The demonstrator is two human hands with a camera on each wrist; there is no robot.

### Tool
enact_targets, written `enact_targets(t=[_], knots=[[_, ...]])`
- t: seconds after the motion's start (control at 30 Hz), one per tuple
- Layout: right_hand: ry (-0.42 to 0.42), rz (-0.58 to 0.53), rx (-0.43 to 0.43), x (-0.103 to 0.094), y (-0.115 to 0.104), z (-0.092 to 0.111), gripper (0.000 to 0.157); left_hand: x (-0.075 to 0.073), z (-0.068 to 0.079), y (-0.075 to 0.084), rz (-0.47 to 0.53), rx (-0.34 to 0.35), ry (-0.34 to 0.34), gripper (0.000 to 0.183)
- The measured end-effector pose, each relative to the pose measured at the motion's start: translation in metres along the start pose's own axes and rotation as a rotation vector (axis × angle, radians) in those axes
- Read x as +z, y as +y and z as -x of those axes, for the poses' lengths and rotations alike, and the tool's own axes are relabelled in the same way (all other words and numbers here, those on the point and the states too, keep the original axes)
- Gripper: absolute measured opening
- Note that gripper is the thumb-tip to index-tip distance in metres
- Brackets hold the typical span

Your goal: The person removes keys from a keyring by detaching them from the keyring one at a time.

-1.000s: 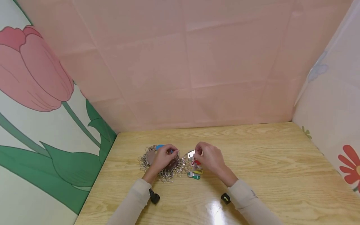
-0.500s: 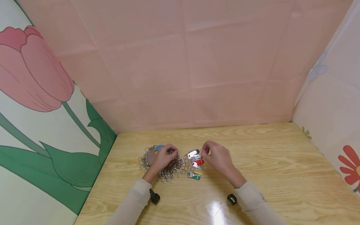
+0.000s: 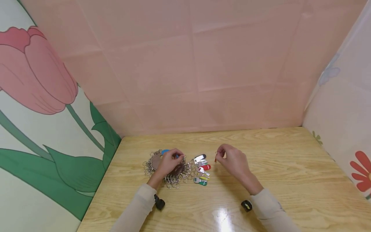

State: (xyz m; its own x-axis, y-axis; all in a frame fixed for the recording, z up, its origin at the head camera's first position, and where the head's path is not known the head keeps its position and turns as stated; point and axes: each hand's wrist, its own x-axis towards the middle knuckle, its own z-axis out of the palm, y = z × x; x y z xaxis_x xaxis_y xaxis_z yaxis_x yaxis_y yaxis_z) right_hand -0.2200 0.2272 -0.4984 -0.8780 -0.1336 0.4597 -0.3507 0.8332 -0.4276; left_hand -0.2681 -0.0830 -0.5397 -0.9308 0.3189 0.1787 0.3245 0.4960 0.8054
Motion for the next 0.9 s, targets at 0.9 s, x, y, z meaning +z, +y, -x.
enact_targets(t=[0.9], knots=[[0.046, 0.018, 0.087, -0.035, 0.041, 0.017, 0.006, -0.003, 0.001, -0.001, 0.009, 0.020, 0.008, 0.013]])
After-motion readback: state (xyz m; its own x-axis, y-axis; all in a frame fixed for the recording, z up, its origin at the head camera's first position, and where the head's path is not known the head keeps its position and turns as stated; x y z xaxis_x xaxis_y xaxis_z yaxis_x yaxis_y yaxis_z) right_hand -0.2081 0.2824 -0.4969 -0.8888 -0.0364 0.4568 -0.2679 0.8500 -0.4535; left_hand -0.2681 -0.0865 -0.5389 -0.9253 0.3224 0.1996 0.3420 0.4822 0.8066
